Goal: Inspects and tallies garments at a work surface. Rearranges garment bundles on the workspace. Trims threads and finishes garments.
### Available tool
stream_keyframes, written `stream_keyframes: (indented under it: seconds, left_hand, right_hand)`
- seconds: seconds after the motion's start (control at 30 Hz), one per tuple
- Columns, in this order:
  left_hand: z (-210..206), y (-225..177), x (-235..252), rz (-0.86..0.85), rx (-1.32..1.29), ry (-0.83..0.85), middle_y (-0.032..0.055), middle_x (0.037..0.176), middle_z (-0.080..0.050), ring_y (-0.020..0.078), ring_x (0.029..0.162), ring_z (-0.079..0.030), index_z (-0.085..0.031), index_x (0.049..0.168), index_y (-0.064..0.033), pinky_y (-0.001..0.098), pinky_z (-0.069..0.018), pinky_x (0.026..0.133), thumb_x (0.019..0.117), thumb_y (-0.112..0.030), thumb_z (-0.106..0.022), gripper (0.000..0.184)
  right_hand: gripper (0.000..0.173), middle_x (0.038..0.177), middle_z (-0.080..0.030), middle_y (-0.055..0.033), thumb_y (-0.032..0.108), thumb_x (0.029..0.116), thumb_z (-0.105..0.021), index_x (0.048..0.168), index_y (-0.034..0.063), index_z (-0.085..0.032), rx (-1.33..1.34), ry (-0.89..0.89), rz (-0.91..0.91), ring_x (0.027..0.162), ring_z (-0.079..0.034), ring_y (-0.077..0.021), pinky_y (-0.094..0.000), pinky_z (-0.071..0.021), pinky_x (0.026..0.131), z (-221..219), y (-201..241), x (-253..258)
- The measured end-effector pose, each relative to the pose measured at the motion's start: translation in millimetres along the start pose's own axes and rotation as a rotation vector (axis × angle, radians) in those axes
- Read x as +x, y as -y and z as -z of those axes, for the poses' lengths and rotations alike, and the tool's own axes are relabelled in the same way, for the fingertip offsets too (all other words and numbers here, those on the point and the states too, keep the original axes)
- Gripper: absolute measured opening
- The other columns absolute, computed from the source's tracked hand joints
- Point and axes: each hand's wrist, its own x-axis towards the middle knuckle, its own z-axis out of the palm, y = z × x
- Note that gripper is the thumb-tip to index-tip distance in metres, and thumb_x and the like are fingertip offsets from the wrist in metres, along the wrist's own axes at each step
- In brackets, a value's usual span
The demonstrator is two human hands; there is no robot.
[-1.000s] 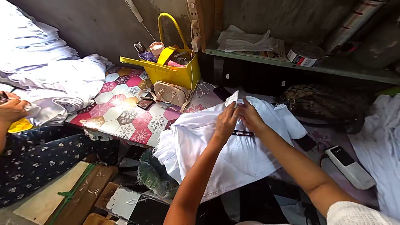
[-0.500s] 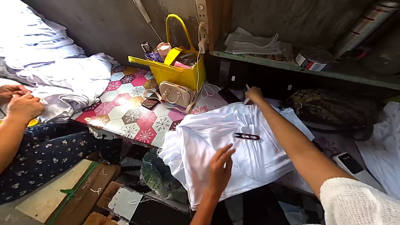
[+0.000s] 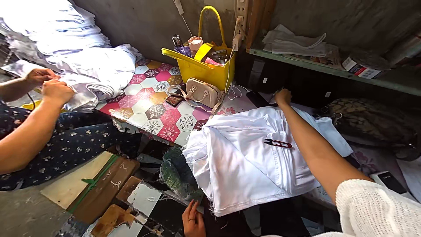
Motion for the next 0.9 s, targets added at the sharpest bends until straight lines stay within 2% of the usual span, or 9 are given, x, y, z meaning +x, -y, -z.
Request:
stream_keyframes:
  seconds: [0.2,0.3,0.4,0.57,0.67,0.73,0.77,0.83,0.9]
  left_hand:
    - [-16.6,69.5,-17.4,-0.073,0.209,0.116,0.0318,0.121,-0.067,0.0559,0.118,-0.06,-0.075,0.107,0.0075,0.0645,-0.0454,0.102,0.0861,0.001,-0.055,0.03]
    - [-27.9,84.0,-28.0,-0.159,0.304,0.134,0.025,0.119,-0.072,0.051,0.119,-0.063,-0.077,0.105,0.0035,0.066,-0.0401,0.106,0.0926,-0.005,-0.052,0.029]
    - [-30.6,85.7,-27.8,-0.186,0.345,0.131,0.0211,0.115,-0.074,0.0455,0.116,-0.066,-0.078,0.103,0.0015,0.0637,-0.0404,0.106,0.0941,-0.007,-0.05,0.03]
    - [-27.5,83.8,-26.3,-0.176,0.337,0.149,0.0196,0.116,-0.074,0.0441,0.117,-0.066,-0.078,0.1,0.002,0.0635,-0.0396,0.107,0.0958,-0.008,-0.05,0.03]
    - [-26.2,84.1,-27.8,-0.16,0.335,0.159,0.019,0.116,-0.074,0.0429,0.118,-0.066,-0.078,0.099,0.0011,0.0631,-0.0392,0.107,0.0961,-0.011,-0.049,0.032]
    - [-25.0,81.6,-26.7,-0.138,0.313,0.177,0.0192,0.118,-0.074,0.0435,0.119,-0.065,-0.078,0.101,0.0022,0.0638,-0.0383,0.108,0.0964,-0.008,-0.049,0.031]
    - [-23.3,80.0,-26.4,-0.127,0.297,0.185,0.0195,0.119,-0.073,0.0442,0.12,-0.064,-0.077,0.101,0.0031,0.0644,-0.0379,0.108,0.0966,-0.007,-0.05,0.03]
    - [-21.3,78.7,-25.8,-0.12,0.27,0.195,0.02,0.12,-0.073,0.0446,0.121,-0.064,-0.077,0.104,0.0043,0.0661,-0.0375,0.108,0.0964,-0.003,-0.051,0.027]
    - [-22.4,81.7,-24.9,-0.131,0.237,0.187,0.0209,0.121,-0.072,0.0446,0.121,-0.064,-0.075,0.109,0.0054,0.0664,-0.0372,0.107,0.0969,-0.001,-0.05,0.028]
  right_hand:
    - [0.042,0.134,-0.059,-0.0333,0.019,0.1009,-0.057,0.128,-0.0134,-0.058,-0.079,-0.042,0.001,0.13,-0.056,-0.0464,-0.063,-0.0458,0.102,-9.1,2.4,9.6]
    - [0.05,0.135,-0.057,-0.035,0.031,0.1012,-0.061,0.125,-0.0124,-0.062,-0.071,0.006,0.015,0.131,-0.053,-0.0496,-0.0676,-0.0422,0.102,-2.9,-3.9,-0.8]
    - [0.04,0.129,-0.059,-0.0368,0.021,0.0984,-0.061,0.118,-0.0144,-0.063,-0.1,-0.013,0.016,0.126,-0.055,-0.0526,-0.0702,-0.0442,0.097,-1.8,-11.6,-17.5]
    - [0.039,0.128,-0.061,-0.034,0.016,0.1011,-0.059,0.125,-0.0152,-0.058,-0.018,0.007,-0.027,0.12,-0.061,-0.0461,-0.0624,-0.048,0.1,-2.7,-18.2,16.1]
    - [0.056,0.125,-0.063,-0.0319,0.031,0.1019,-0.064,0.133,-0.0146,-0.053,0.182,0.034,-0.048,0.108,-0.069,-0.0398,-0.0531,-0.0543,0.097,-2.1,-28.1,20.0]
    - [0.064,0.127,-0.061,-0.033,0.037,0.0976,-0.07,0.132,-0.0144,-0.053,0.174,-0.038,-0.025,0.112,-0.067,-0.0417,-0.0549,-0.0538,0.098,7.5,-27.4,1.7]
    - [0.061,0.13,-0.059,-0.036,0.035,0.0982,-0.069,0.131,-0.0148,-0.055,0.119,-0.088,0.011,0.12,-0.062,-0.047,-0.0609,-0.0487,0.102,15.1,-26.7,-14.8]
    - [0.047,0.129,-0.058,-0.0394,0.024,0.1008,-0.062,0.13,-0.0122,-0.058,0.012,-0.181,0.129,0.126,-0.054,-0.0559,-0.0706,-0.0424,0.102,32.5,-23.1,-63.1]
    - [0.034,0.125,-0.062,-0.0366,0.015,0.1028,-0.057,0.126,-0.0091,-0.064,-0.082,-0.186,0.279,0.122,-0.056,-0.0561,-0.0716,-0.0427,0.1,45.4,-25.0,-115.2]
